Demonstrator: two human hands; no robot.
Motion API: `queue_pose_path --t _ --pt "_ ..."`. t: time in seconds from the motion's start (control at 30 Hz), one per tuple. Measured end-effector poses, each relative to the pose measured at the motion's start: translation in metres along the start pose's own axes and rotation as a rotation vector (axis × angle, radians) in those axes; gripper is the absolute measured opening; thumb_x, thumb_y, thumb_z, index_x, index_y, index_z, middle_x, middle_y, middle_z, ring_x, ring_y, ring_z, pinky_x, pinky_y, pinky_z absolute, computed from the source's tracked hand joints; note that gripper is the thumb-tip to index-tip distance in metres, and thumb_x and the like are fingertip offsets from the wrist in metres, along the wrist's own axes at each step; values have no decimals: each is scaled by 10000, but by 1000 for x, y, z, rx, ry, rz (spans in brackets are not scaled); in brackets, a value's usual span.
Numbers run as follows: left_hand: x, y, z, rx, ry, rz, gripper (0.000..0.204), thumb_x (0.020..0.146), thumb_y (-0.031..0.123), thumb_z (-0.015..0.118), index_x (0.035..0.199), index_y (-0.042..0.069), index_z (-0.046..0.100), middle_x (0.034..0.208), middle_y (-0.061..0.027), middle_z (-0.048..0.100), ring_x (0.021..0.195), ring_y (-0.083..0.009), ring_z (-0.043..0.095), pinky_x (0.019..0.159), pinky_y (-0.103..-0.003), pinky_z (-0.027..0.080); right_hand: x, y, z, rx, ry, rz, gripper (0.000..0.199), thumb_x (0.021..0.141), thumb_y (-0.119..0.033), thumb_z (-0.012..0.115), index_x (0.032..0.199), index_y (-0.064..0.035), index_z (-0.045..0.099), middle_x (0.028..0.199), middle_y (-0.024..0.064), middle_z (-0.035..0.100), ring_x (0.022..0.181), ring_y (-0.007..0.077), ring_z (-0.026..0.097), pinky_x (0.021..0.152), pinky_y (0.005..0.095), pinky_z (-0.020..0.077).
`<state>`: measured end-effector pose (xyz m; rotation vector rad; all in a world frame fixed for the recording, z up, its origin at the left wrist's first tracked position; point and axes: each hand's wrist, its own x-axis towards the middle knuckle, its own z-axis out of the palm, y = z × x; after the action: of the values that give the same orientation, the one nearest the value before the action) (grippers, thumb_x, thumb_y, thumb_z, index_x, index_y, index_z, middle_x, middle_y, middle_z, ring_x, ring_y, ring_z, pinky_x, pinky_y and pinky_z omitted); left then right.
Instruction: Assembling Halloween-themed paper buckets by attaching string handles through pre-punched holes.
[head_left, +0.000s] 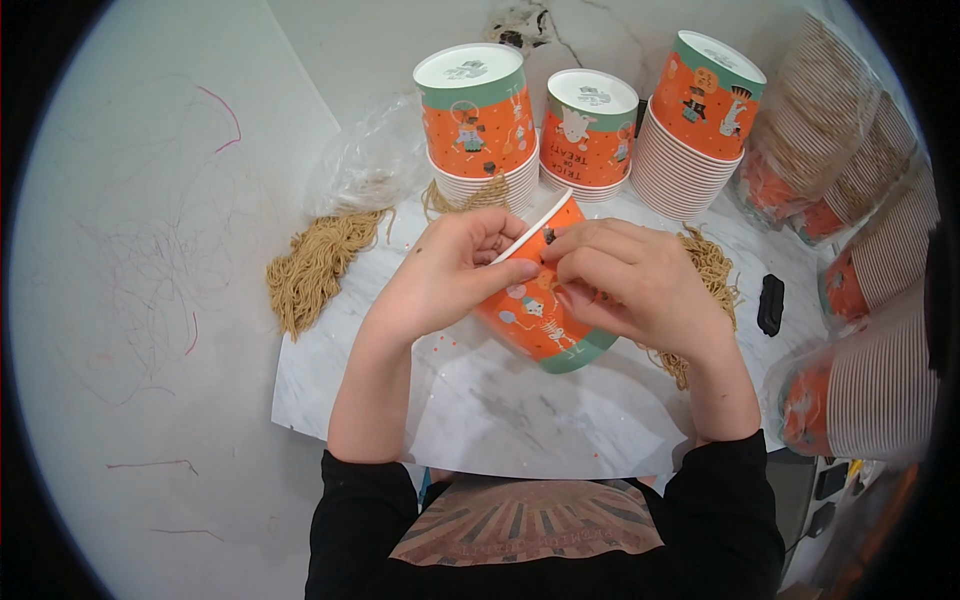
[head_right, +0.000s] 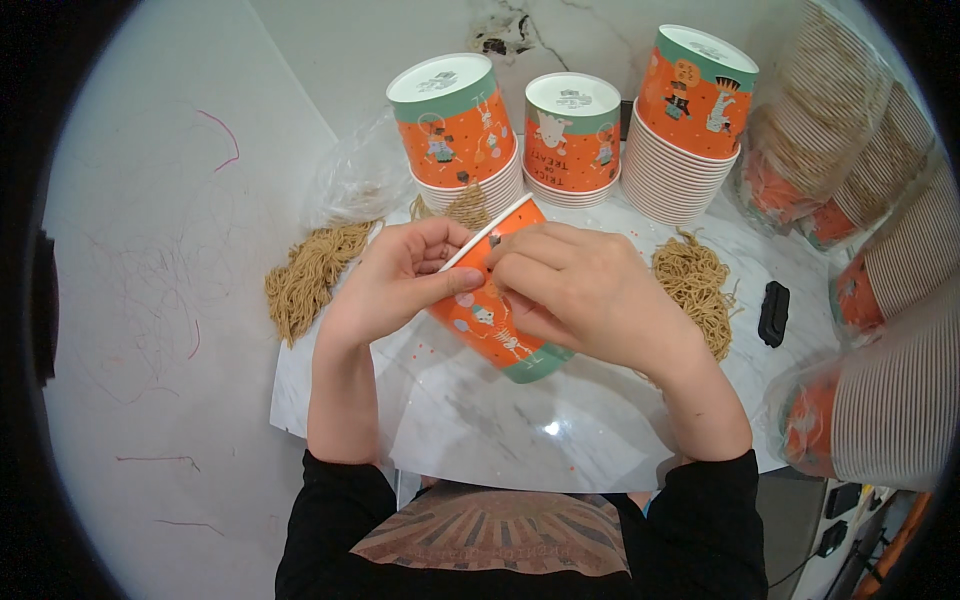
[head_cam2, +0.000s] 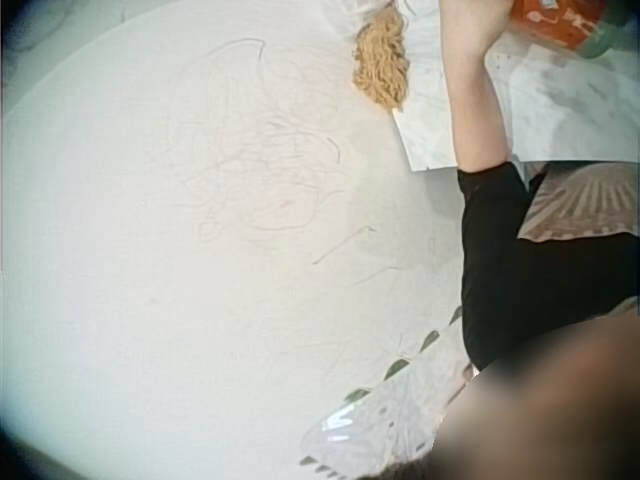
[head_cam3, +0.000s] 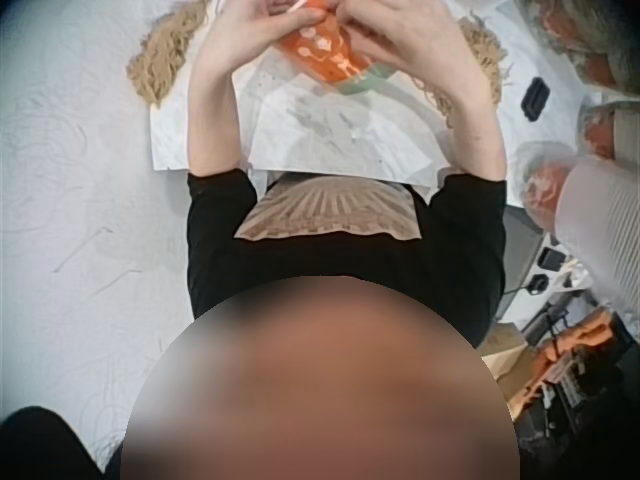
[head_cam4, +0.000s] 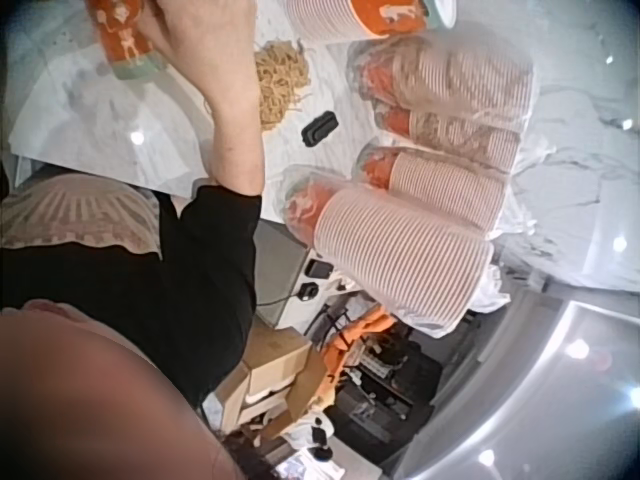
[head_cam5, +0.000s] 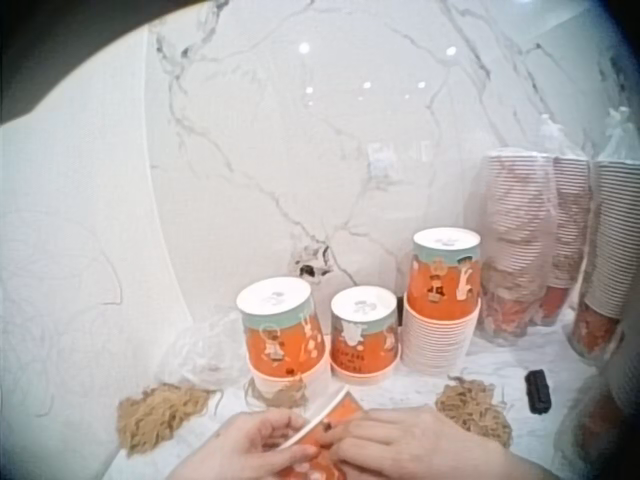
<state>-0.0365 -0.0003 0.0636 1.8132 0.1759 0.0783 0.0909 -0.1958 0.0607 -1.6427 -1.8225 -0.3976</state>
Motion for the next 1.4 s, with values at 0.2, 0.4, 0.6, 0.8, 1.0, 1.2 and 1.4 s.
queue_pose_path --t 0.2,0.4,0.6,0.8,1.0,1.2,1.4 --pt "-1 -3 1 -34 -19 47 337 895 18 748 1194 13 593 850 20 679 789 -39 652 678 -193 497 -1 0 -2 -7 -41 9 203 773 -97 732 898 -88 573 921 20 653 838 228 661 667 361 543" --pt "-6 9 11 -49 22 24 249 881 -24 717 1090 -13 583 809 -18 674 728 -60 650 640 -218 510 -1 -5 -4 -75 -46 -18 212 771 -96 731 873 -88 546 925 18 644 844 222 660 644 349 539" --pt "-3 2 6 -77 -32 19 246 893 7 744 1104 -1 617 838 8 687 741 -43 657 667 -193 508 0 -10 -2 -120 -9 -36 211 766 -81 730 870 -87 546 922 18 645 845 219 663 646 345 547" --pt "-1 1 3 -108 -104 -31 176 909 38 745 1049 -7 648 889 7 701 774 -43 658 720 -192 525 -4 -2 -6 63 -46 72 204 769 -67 723 914 -75 581 911 40 629 762 253 665 618 352 540" --pt "4 -13 4 -120 -170 6 128 933 64 706 985 -32 640 855 -18 696 759 -51 652 663 -214 503 -2 -3 -2 59 37 106 209 778 -55 728 935 -66 590 945 42 619 712 255 657 598 359 535" --pt "4 -5 3 -108 -145 -10 140 923 63 752 973 8 633 888 -7 699 801 -44 660 712 -194 520 -3 0 0 -48 66 78 217 778 -66 742 934 -53 593 975 38 611 725 243 666 597 356 538" --pt "-5 5 8 -152 -57 7 226 842 3 815 871 14 591 809 -41 708 734 -77 699 642 -203 533 -2 -1 -1 -83 98 36 226 766 -75 752 926 -60 593 974 34 608 737 235 665 591 352 534"
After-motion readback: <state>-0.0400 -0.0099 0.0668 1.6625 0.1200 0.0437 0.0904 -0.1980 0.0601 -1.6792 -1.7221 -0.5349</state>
